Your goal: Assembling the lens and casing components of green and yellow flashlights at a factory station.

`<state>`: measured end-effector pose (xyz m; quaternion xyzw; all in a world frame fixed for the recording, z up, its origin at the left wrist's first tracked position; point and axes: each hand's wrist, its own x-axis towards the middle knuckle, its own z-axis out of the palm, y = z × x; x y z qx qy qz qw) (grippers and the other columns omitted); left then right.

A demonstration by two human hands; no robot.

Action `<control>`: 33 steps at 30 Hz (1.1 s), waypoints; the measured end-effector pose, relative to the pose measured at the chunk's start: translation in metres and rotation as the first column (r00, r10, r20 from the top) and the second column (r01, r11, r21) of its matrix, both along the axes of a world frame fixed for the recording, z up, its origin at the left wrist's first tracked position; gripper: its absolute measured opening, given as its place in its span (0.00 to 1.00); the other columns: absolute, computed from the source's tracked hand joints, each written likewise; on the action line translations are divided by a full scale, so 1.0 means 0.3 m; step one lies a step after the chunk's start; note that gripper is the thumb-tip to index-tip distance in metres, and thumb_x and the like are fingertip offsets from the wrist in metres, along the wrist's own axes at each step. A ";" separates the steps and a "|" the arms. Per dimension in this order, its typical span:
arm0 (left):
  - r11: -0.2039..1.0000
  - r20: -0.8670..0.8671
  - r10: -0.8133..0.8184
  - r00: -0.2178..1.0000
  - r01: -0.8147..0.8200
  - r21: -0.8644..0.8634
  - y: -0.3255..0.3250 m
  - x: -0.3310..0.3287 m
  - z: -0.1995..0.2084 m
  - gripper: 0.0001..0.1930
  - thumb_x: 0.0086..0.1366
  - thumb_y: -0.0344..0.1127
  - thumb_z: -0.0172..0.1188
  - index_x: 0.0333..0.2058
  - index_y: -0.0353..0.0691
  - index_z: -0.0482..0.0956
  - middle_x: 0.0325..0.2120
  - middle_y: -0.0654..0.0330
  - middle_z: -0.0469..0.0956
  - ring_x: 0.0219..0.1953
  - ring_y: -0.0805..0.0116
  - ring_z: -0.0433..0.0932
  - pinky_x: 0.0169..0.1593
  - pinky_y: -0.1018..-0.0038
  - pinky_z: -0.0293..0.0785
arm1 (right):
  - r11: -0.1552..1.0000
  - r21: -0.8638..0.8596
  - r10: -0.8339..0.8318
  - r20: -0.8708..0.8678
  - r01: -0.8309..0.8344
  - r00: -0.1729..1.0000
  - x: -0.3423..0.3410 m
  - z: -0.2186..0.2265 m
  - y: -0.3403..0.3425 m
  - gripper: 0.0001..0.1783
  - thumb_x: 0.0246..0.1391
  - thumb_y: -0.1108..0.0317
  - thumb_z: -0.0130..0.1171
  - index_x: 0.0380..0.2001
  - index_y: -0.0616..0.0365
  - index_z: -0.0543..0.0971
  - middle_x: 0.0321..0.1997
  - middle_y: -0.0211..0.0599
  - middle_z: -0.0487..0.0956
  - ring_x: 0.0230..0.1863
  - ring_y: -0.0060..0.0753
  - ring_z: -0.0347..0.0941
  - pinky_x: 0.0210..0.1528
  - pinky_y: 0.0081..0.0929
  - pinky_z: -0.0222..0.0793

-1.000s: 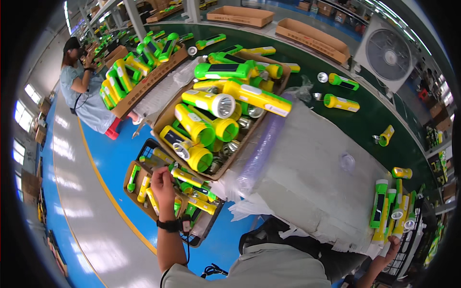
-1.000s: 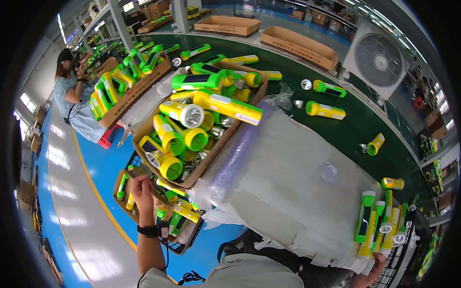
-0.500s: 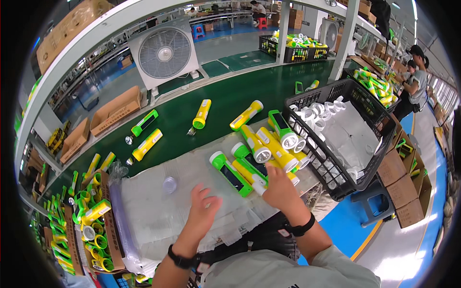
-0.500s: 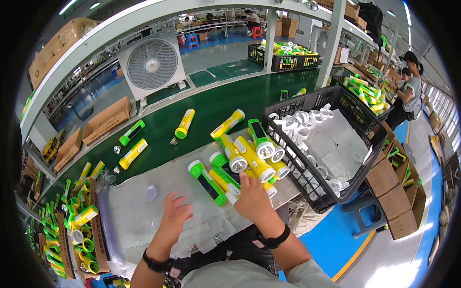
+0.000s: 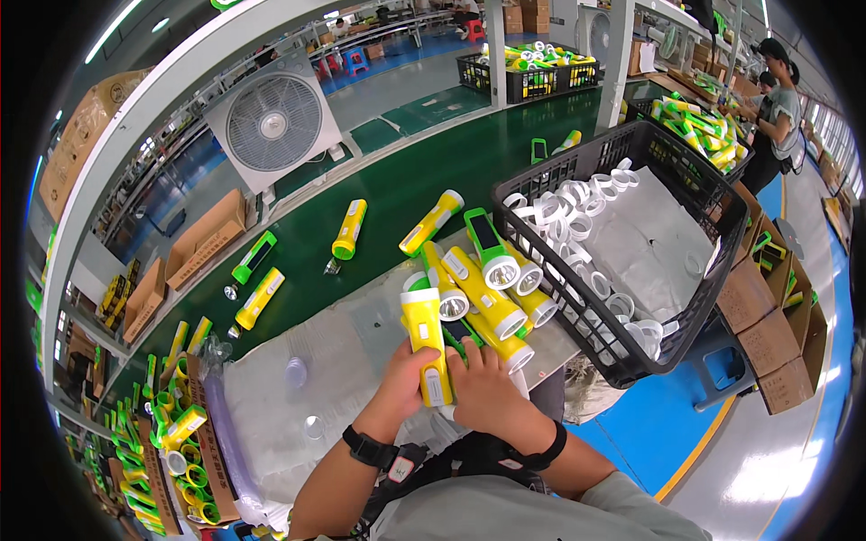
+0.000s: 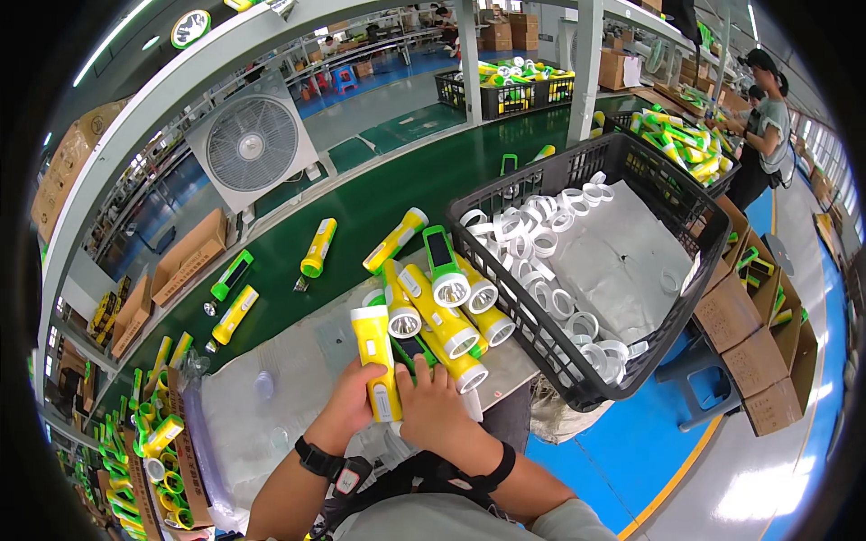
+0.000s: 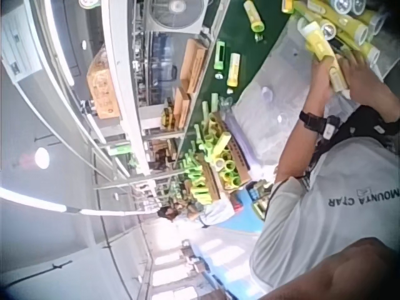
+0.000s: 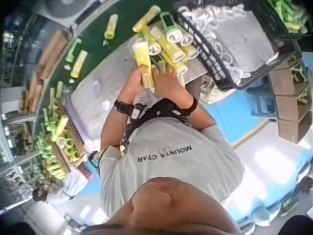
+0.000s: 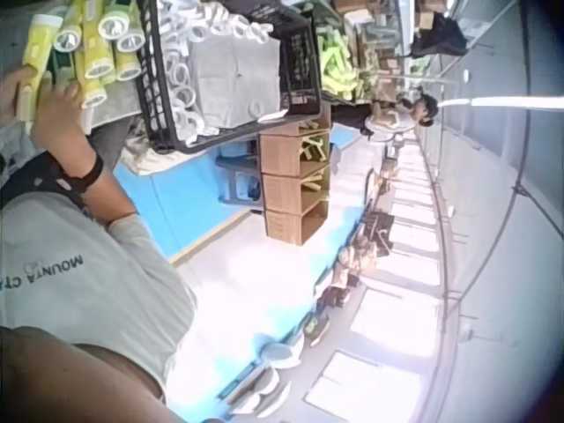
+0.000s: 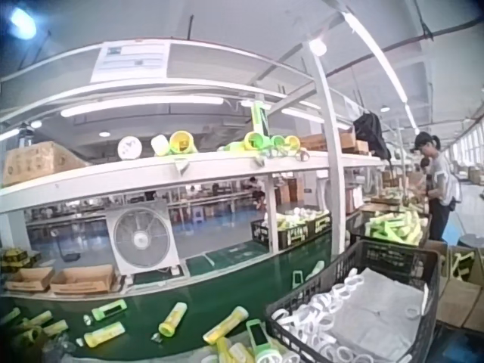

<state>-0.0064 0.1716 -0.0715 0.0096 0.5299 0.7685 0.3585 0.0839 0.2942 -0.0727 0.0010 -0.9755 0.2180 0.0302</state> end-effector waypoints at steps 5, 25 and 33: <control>0.990 0.175 -0.081 0.981 0.060 0.124 -0.031 -0.021 -0.054 0.21 0.58 0.32 0.49 0.52 0.41 0.65 0.45 0.55 0.73 0.45 0.59 0.75 0.50 0.61 0.73 | 0.907 -0.417 0.048 -0.058 -0.068 0.997 0.030 -0.025 0.004 0.42 0.40 0.64 0.65 0.58 0.67 0.59 0.60 0.65 0.56 0.59 0.64 0.59 0.61 0.48 0.56; 0.054 -0.095 0.995 0.032 -0.971 0.233 -1.265 1.140 -0.074 0.36 0.53 0.42 0.60 0.58 0.43 0.56 0.46 0.52 0.69 0.45 0.56 0.74 0.47 0.61 0.75 | 0.937 0.314 -0.059 -0.289 0.153 0.956 -0.162 -0.204 0.086 0.39 0.39 0.79 0.45 0.61 0.59 0.58 0.64 0.54 0.58 0.66 0.58 0.51 0.65 0.52 0.46; -0.148 0.146 0.972 -0.186 -0.960 -0.236 -1.756 1.136 -0.616 0.20 0.62 0.35 0.54 0.52 0.50 0.62 0.34 0.63 0.70 0.34 0.66 0.75 0.34 0.66 0.76 | 0.786 0.455 -0.355 -0.224 0.419 0.908 -0.148 -0.175 0.096 0.37 0.41 0.78 0.44 0.61 0.56 0.58 0.65 0.49 0.57 0.64 0.57 0.55 0.62 0.51 0.52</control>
